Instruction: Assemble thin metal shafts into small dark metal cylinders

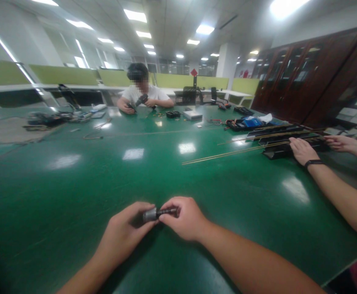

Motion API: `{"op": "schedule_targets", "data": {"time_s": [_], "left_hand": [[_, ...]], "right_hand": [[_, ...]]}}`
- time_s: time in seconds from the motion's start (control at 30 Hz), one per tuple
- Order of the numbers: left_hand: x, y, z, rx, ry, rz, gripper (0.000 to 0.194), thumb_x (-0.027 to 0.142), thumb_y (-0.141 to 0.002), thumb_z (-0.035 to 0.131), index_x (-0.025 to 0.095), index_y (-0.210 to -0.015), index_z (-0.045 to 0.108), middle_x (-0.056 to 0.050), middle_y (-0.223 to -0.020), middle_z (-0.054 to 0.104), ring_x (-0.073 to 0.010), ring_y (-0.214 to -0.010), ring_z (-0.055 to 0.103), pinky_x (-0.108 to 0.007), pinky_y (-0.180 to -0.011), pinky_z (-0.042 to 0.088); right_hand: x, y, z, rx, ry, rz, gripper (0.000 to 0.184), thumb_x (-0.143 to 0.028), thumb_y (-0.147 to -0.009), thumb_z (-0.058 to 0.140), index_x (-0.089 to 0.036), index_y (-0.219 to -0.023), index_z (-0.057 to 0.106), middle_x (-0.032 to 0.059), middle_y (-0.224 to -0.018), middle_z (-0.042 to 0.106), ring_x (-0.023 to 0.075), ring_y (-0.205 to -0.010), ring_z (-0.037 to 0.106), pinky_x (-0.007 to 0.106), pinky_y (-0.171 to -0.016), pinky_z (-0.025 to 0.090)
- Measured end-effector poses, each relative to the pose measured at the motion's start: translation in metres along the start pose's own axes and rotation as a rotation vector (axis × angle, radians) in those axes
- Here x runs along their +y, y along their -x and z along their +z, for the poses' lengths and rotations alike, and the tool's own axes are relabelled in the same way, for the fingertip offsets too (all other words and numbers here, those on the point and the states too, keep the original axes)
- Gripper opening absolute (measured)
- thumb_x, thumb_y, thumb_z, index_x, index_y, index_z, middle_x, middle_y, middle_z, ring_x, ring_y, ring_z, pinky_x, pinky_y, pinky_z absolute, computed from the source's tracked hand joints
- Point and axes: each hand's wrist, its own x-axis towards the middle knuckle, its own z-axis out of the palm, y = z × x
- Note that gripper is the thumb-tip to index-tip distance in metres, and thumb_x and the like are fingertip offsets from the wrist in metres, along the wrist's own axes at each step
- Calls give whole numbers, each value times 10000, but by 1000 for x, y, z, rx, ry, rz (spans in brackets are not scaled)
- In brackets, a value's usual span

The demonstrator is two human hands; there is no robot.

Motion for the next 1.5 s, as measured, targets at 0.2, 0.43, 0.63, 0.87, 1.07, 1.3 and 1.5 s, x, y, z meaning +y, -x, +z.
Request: {"op": "schedule_targets", "data": {"time_s": [0.2, 0.43, 0.63, 0.87, 1.07, 1.3, 1.5], "left_hand": [[-3, 0, 1, -16, -16, -12, 210, 322, -808, 709, 261, -1004, 669, 6, -970, 692, -164, -883, 654, -259, -793, 514], [-5, 0, -1, -4, -24, -16, 209, 339, -808, 708, 254, -995, 672, 1, -964, 695, -168, -878, 656, -263, -793, 519], [-8, 0, -1, 5, -30, -38, 228, 360, -800, 711, 243, -993, 675, -14, -967, 700, -182, -882, 664, -279, -803, 535], [-8, -2, -2, 30, -38, -28, 238, 375, -795, 704, 228, -982, 685, -35, -963, 708, -202, -879, 675, -301, -811, 553], [-10, -3, -5, 29, -56, -18, 246, 380, -790, 716, 239, -989, 683, -20, -975, 708, -193, -887, 674, -293, -819, 550], [-12, -7, -12, 54, -97, -40, 290, 447, -783, 703, 231, -975, 688, -33, -972, 716, -208, -876, 682, -319, -845, 554], [-10, -17, -27, 198, -127, -247, 482, 589, -741, 686, 198, -1022, 656, -63, -936, 719, -235, -854, 677, -310, -766, 549]], "right_hand": [[1, 0, 0, 3, -17, 17, 136, -229, -752, 721, -157, -863, 749, 40, -799, 715, 154, -692, 630, 244, -629, 472], [4, -2, 1, 35, -56, 70, 150, -238, -721, 747, -145, -838, 739, 26, -733, 691, 131, -617, 581, 232, -583, 441], [5, -3, 1, 53, -57, 94, 151, -252, -717, 745, -147, -824, 731, 11, -676, 656, 118, -575, 529, 226, -550, 411], [6, -2, 0, 72, -69, 102, 122, -246, -720, 730, -151, -793, 709, -11, -620, 605, 109, -548, 501, 219, -521, 379], [6, -4, 0, 74, -90, 90, 124, -244, -715, 721, -145, -787, 702, -18, -599, 575, 102, -532, 481, 218, -505, 361], [11, -10, -3, 127, -150, 87, 155, -266, -695, 729, -139, -775, 691, -9, -601, 589, 107, -536, 492, 222, -504, 367], [14, -20, -6, 191, -536, 134, 278, -414, -728, 709, -154, -704, 613, -18, -572, 572, 98, -476, 503, 231, -490, 412]]}}
